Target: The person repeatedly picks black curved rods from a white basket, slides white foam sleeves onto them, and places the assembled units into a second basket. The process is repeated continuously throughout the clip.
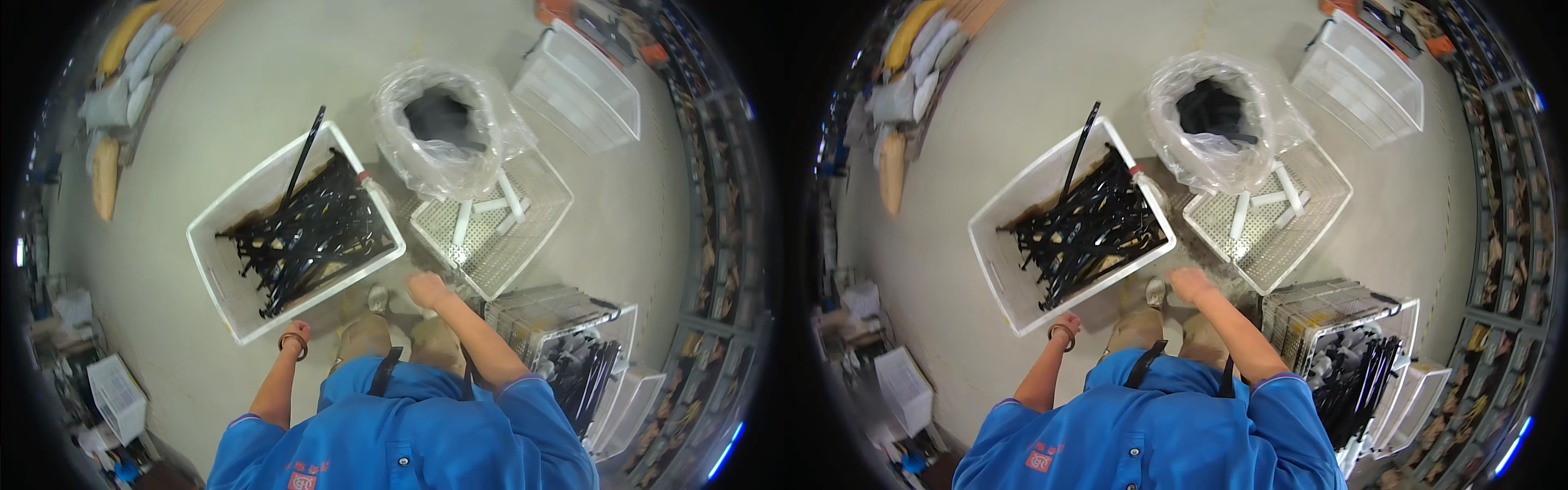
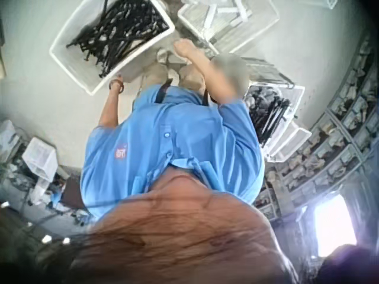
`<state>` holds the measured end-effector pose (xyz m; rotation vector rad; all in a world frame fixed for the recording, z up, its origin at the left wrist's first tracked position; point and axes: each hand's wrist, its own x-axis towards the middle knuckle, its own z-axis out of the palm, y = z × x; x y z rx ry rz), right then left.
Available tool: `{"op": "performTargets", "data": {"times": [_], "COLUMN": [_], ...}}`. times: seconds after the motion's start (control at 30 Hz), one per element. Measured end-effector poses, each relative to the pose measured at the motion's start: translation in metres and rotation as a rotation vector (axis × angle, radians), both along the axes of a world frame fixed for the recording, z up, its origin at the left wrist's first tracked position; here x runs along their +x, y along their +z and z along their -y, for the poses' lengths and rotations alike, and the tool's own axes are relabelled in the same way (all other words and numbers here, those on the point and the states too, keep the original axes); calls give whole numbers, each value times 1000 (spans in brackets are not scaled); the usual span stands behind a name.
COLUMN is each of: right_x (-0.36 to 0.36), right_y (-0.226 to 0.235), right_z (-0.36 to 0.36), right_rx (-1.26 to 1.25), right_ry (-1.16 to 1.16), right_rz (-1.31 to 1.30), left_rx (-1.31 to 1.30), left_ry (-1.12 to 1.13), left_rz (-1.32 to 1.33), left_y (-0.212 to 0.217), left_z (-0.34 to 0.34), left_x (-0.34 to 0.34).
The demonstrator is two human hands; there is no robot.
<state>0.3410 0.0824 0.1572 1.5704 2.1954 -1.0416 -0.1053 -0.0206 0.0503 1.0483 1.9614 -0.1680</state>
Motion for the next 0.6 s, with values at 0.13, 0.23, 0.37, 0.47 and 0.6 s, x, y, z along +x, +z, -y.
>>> {"op": "performTargets", "data": {"times": [0.13,0.23,0.37,0.47,0.6], "right_x": [-54,-88,-149,-220,-293], "right_y": [-33,-85,-159,-203,-255], "right_z": [-58,-96,-206,-325,-453], "right_rx": [19,142,517,949,835], "right_ry": [24,239,615,762,639], "right_rz": [-163,-242,-278,-220,182], "left_rx": [-33,89,388,539,513], "left_ry": [-176,-34,24,-19,65], "left_rz": [-39,-45,-115,-172,-267], "left_y": [-2,-16,-62,-109,-147], "left_z": [17,-1,-60,-99,-106], "left_x": [16,58,101,110,118]}}
